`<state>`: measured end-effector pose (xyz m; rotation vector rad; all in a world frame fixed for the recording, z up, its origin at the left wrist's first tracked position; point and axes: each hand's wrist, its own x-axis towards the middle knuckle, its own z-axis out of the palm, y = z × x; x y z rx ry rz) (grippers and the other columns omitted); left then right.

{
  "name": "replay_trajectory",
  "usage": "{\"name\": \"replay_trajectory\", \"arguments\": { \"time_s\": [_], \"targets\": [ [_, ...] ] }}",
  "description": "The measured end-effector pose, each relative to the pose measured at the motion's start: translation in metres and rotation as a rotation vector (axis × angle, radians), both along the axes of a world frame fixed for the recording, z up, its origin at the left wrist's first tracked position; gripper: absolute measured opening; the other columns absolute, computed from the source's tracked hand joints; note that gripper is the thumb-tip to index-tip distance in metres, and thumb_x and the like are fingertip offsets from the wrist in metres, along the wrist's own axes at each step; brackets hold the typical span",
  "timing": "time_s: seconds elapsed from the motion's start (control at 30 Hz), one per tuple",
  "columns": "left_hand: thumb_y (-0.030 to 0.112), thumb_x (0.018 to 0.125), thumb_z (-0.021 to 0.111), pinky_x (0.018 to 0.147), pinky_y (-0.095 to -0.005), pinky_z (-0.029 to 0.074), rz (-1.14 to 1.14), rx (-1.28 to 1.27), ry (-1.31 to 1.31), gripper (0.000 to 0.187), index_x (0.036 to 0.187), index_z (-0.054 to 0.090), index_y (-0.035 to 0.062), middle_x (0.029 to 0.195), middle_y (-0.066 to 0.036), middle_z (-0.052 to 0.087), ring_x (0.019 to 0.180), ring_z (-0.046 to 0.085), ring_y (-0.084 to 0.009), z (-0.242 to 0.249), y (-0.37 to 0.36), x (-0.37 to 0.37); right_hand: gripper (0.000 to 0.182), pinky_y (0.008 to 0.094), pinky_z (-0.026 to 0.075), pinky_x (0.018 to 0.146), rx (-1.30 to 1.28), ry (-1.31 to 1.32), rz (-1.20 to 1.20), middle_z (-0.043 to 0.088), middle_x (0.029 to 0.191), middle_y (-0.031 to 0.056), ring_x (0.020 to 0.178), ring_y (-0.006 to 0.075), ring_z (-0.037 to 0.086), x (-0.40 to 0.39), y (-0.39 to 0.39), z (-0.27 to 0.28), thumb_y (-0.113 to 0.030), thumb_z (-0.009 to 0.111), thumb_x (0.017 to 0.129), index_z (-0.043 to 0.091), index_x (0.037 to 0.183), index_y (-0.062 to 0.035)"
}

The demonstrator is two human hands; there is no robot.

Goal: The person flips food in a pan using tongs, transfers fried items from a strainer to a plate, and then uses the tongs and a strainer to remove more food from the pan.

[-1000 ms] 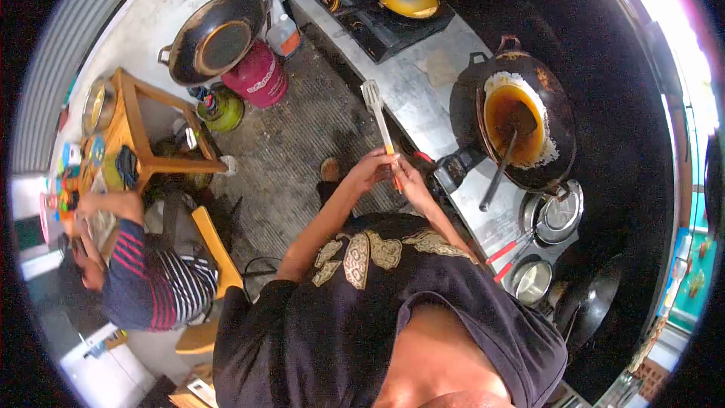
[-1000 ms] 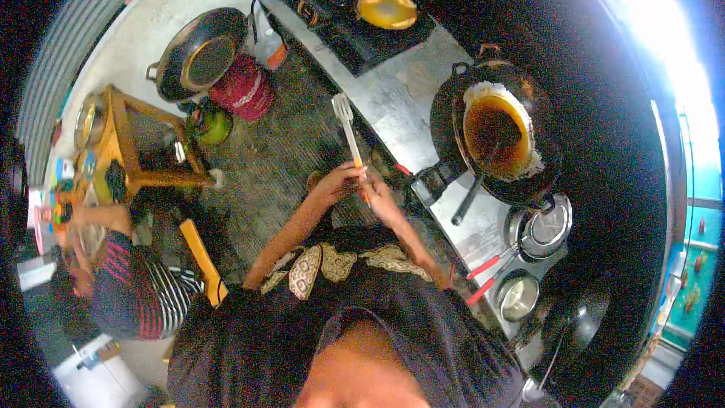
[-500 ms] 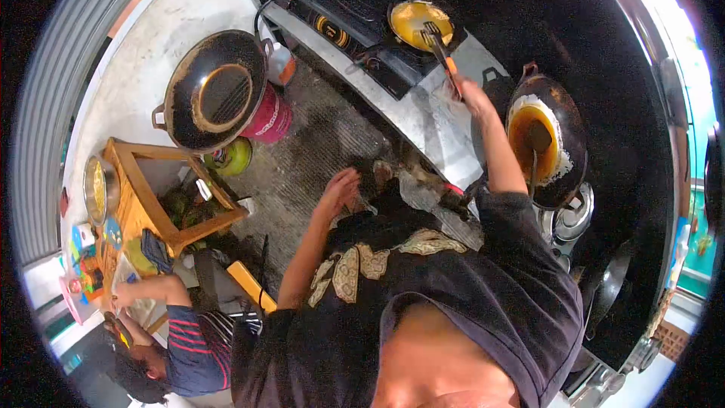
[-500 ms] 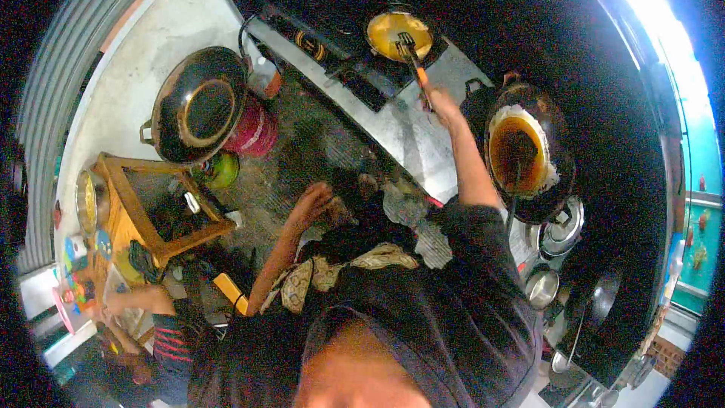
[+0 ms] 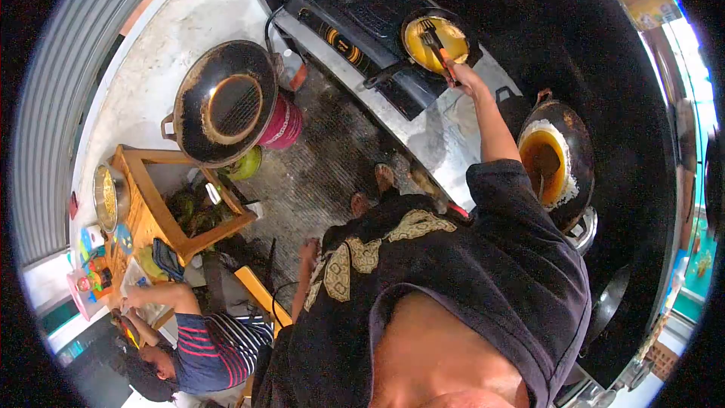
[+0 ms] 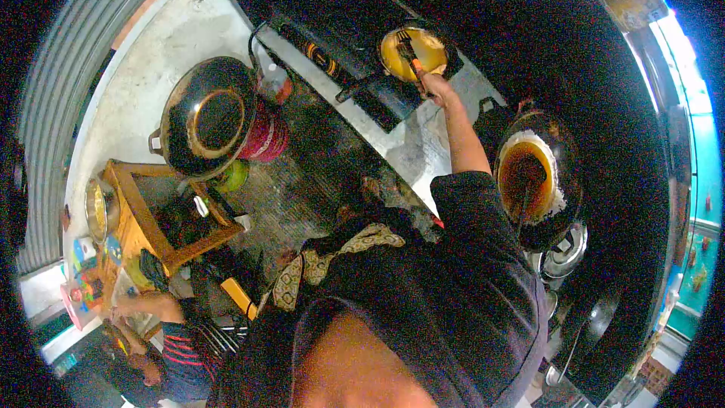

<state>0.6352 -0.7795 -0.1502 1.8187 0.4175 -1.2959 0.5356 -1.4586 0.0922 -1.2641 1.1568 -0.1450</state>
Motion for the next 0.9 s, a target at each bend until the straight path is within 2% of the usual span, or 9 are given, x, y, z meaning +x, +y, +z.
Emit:
{"name": "replay_trajectory", "arguments": {
  "time_s": [0.2,0.27,0.33,0.4,0.47,0.5,0.6,0.77,0.9],
  "targets": [
    [0.035,0.080,0.057,0.056,-0.0310,0.043,-0.473,0.214,-0.303,0.041,0.106,0.052,0.0042,0.088,-0.012,0.060,0.067,0.056,-0.0188,0.088,-0.082,0.012,0.028,0.0261,0.037,0.043,-0.137,0.086,-0.046,0.048,0.066,0.0020,0.051,0.0119,0.044,0.008,-0.010,-0.025,-0.034,0.050,0.085,0.049,0.090,-0.0062],
    [0.037,0.080,0.057,0.061,-0.0321,0.045,-0.567,0.205,-0.399,0.045,0.109,0.052,0.0030,0.092,-0.014,0.060,0.073,0.059,-0.0215,0.083,-0.092,0.016,0.029,0.0265,0.038,0.044,-0.265,0.130,-0.066,0.051,0.068,0.0032,0.052,0.0123,0.045,0.009,-0.007,-0.029,-0.033,0.052,0.083,0.052,0.089,-0.0046],
    [0.037,0.079,0.058,0.066,-0.0344,0.045,-0.391,0.084,-0.407,0.047,0.109,0.052,0.0020,0.093,-0.016,0.060,0.079,0.058,-0.0250,0.062,-0.096,0.015,0.031,0.0273,0.039,0.046,-0.416,0.122,-0.107,0.055,0.070,0.0048,0.053,0.0128,0.047,0.006,0.000,-0.031,-0.032,0.055,0.081,0.057,0.088,-0.0021],
    [0.037,0.079,0.058,0.070,-0.0367,0.045,-0.351,0.005,-0.407,0.047,0.109,0.052,0.0014,0.092,-0.016,0.060,0.083,0.058,-0.0277,0.060,-0.101,0.018,0.037,0.0349,0.045,0.061,-0.577,0.244,-0.068,0.058,0.087,0.0132,0.069,0.0246,0.056,0.001,-0.021,-0.071,-0.034,0.057,0.077,0.055,0.098,-0.0030],
    [0.037,0.079,0.058,0.073,-0.0391,0.044,-0.443,-0.024,-0.402,0.047,0.108,0.052,0.0010,0.090,-0.017,0.060,0.085,0.057,-0.0296,0.071,-0.101,0.025,0.045,0.0409,0.046,0.076,-0.692,0.376,-0.021,0.057,0.101,0.0222,0.084,0.0368,0.058,-0.002,-0.014,-0.054,-0.036,0.059,0.074,0.054,0.103,-0.0007],
    [0.038,0.078,0.058,0.071,-0.0385,0.044,-0.463,-0.015,-0.402,0.047,0.107,0.053,0.0010,0.088,-0.017,0.060,0.082,0.057,-0.0285,0.074,-0.102,0.027,0.045,0.0411,0.046,0.075,-0.737,0.447,0.012,0.057,0.100,0.0226,0.084,0.0368,0.058,-0.006,-0.011,-0.041,-0.035,0.059,0.075,0.054,0.102,0.0000],
    [0.038,0.077,0.059,0.065,-0.0367,0.045,-0.497,0.008,-0.449,0.045,0.103,0.056,0.0011,0.084,-0.016,0.060,0.075,0.058,-0.0255,-0.002,-0.062,0.029,0.038,0.0418,0.047,0.071,-0.897,0.584,0.073,0.060,0.089,0.0216,0.086,0.0370,0.057,-0.020,0.008,0.003,-0.027,0.057,0.075,0.056,0.104,-0.0030],
    [0.042,0.075,0.060,0.054,-0.0346,0.044,-0.573,0.079,-0.293,0.047,0.100,0.060,0.0021,0.080,-0.015,0.061,0.060,0.055,-0.0188,-0.021,-0.036,0.025,0.040,0.0443,0.047,0.068,-1.123,0.692,0.143,0.058,0.084,0.0235,0.078,0.0379,0.058,-0.047,0.016,0.027,-0.025,0.058,0.074,0.052,0.105,-0.0002],
    [0.041,0.078,0.057,0.047,-0.0340,0.039,-0.515,-0.089,-0.313,0.044,0.101,0.060,0.0035,0.071,-0.013,0.060,0.048,0.048,-0.0158,-0.062,-0.007,0.016,0.039,0.0444,0.046,0.069,-1.129,0.694,0.134,0.059,0.083,0.0231,0.079,0.0381,0.058,-0.063,0.018,0.035,-0.028,0.057,0.076,0.053,0.102,0.0005]
  ]
}}
